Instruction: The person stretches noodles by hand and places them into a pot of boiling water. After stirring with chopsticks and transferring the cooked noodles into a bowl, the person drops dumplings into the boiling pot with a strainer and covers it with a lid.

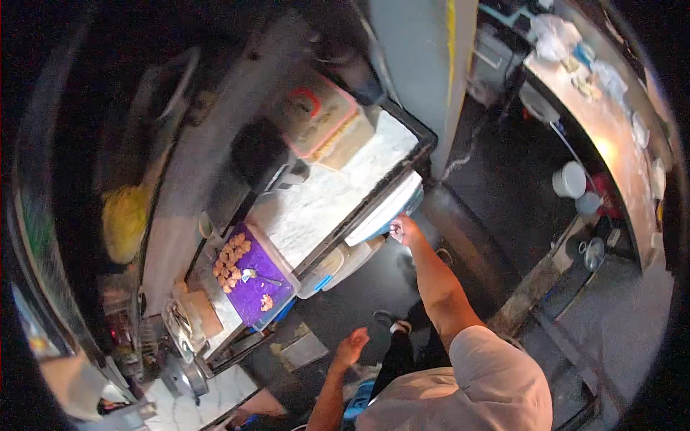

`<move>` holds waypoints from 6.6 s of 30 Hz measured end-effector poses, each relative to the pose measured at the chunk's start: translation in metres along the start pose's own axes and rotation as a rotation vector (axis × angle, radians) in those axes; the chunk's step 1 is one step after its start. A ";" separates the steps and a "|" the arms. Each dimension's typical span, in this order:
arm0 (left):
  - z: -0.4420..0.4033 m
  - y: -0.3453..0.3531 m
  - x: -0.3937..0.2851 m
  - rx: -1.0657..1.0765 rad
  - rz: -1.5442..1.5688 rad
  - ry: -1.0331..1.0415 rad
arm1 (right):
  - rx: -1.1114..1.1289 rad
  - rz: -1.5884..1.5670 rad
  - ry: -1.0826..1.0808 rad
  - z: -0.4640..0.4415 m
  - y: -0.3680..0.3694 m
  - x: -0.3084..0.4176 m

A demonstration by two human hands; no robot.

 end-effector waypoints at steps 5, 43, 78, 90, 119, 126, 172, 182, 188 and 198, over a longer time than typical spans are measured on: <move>-0.093 0.021 -0.096 -0.024 -0.027 0.218 | 0.071 0.073 0.070 0.059 -0.027 0.005; -0.067 -0.033 -0.181 -0.548 -0.051 0.227 | -0.120 0.857 -0.270 -0.008 -0.073 -0.025; 0.409 0.112 0.118 -1.964 1.979 0.018 | 2.472 1.608 -0.200 0.650 0.178 -0.558; 0.324 0.181 -0.072 -3.379 1.948 -0.503 | 3.339 0.545 0.995 0.921 -0.077 -0.598; 0.377 0.172 -0.032 -3.807 1.703 -0.702 | 2.588 1.114 1.273 0.960 0.118 -0.815; 0.434 0.153 0.027 -3.512 1.710 -0.623 | 2.656 1.306 0.973 0.879 0.015 -0.898; 0.399 0.115 0.010 -3.760 1.688 -0.854 | 3.091 1.267 1.297 0.879 0.018 -0.837; 0.390 0.116 0.009 -3.738 1.713 -0.843 | 3.123 1.456 1.018 0.880 0.077 -0.873; 0.383 0.122 0.017 -3.759 1.725 -0.844 | 3.057 1.180 0.535 0.881 0.076 -0.896; 0.390 0.124 0.017 -3.678 1.759 -0.916 | 3.052 1.037 0.848 0.848 -0.004 -0.838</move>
Point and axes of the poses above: each hand's wrist, its own z-axis away from the middle knuckle, its own y-axis out of the palm, x = y × z, the point moved 1 cm from there along -z, towards the middle knuckle, and after that the axes turned 9 degrees about -x, right-handed, at the moved point
